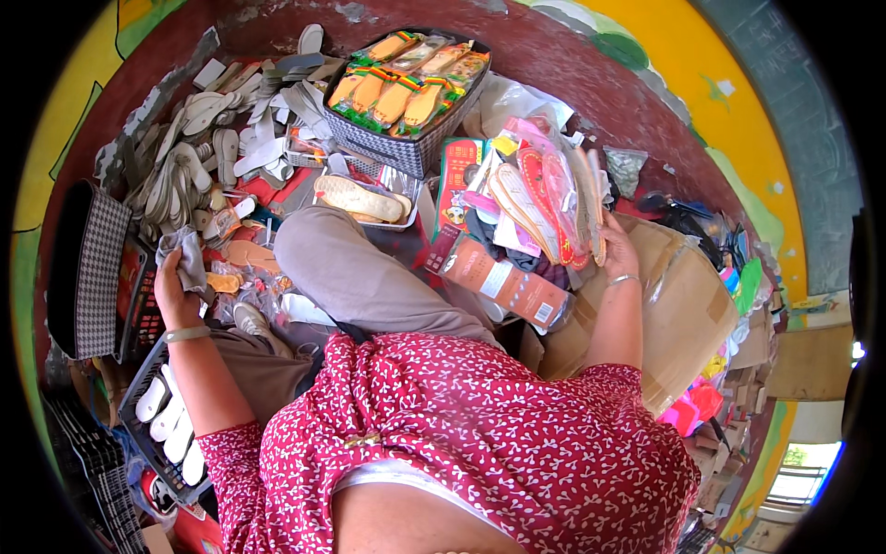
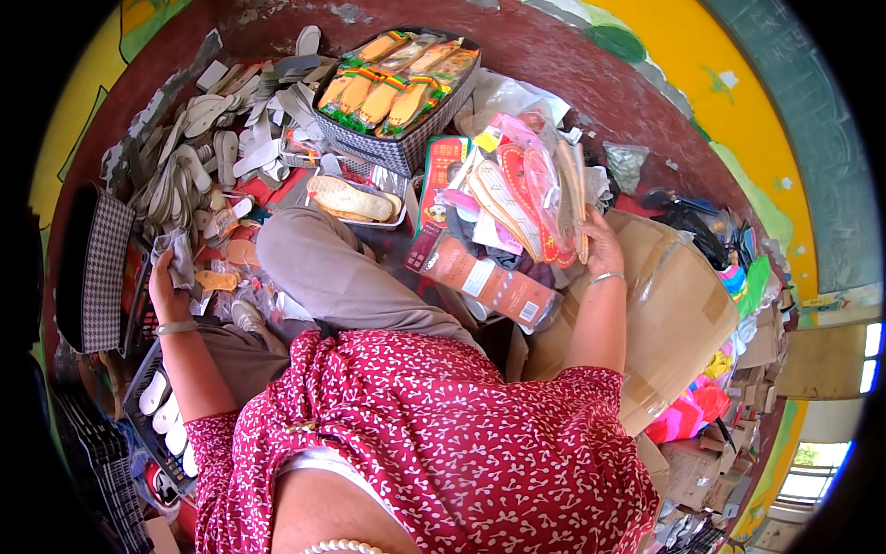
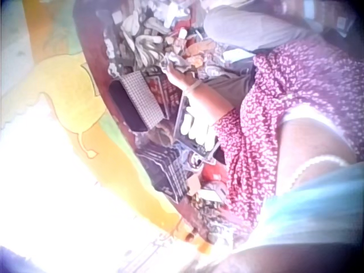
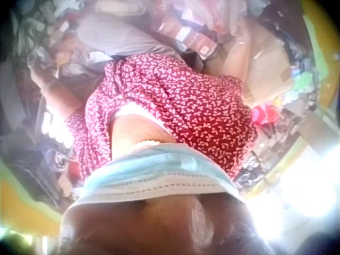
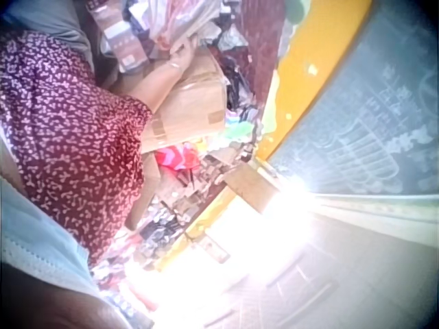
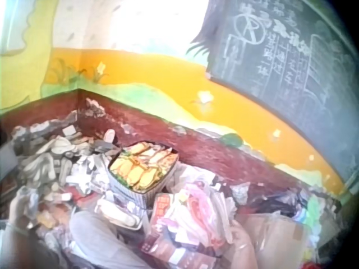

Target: The person wipes individual packaged items with a cloth, places them into a black crate, and handles several loose soles from a pile on the floor.

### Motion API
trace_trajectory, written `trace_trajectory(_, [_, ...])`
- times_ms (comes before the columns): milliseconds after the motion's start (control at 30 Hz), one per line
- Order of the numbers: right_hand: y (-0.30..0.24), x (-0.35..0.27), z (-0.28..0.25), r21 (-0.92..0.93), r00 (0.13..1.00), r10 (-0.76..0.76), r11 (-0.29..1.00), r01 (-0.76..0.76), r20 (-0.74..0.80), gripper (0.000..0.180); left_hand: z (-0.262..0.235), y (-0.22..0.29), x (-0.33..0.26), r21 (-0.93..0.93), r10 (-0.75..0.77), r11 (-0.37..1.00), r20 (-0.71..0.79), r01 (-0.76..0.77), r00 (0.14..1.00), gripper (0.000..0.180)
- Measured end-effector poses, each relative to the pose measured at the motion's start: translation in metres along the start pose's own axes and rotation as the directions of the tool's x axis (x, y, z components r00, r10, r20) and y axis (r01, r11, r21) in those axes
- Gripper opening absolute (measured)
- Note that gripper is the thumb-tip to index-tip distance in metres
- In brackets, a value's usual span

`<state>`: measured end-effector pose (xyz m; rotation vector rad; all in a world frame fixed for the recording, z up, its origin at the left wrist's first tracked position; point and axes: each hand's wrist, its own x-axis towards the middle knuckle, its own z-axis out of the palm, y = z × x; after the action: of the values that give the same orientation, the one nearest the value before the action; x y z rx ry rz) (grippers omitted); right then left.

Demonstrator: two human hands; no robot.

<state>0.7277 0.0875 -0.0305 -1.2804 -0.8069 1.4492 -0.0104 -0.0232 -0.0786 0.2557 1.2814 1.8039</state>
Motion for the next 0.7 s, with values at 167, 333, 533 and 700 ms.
trace_trajectory(167, [-0.007,-0.008,0.050,-0.134,0.999,-0.039,0.990,0.036,-0.021,0.071,-0.006,0.000,0.000,-0.001,-0.005,1.000,-0.001,0.005,1.000,0.015])
trace_trajectory(333, [0.000,0.004,0.033,-0.711,0.944,-0.317,0.685,0.162,-0.090,0.081,-0.005,0.001,0.001,-0.007,-0.015,1.000,0.019,0.015,1.000,0.016])
trace_trajectory(533, [-0.004,-0.008,0.064,-0.993,0.774,-0.623,-0.039,0.111,0.111,0.078,-0.005,0.002,-0.001,-0.023,-0.012,1.000,0.021,0.012,1.000,0.017])
trace_trajectory(700, [0.001,-0.004,0.056,-0.991,0.748,-0.655,-0.017,0.129,0.109,0.076,-0.010,-0.001,0.005,-0.009,-0.017,1.000,0.009,0.017,1.000,0.017])
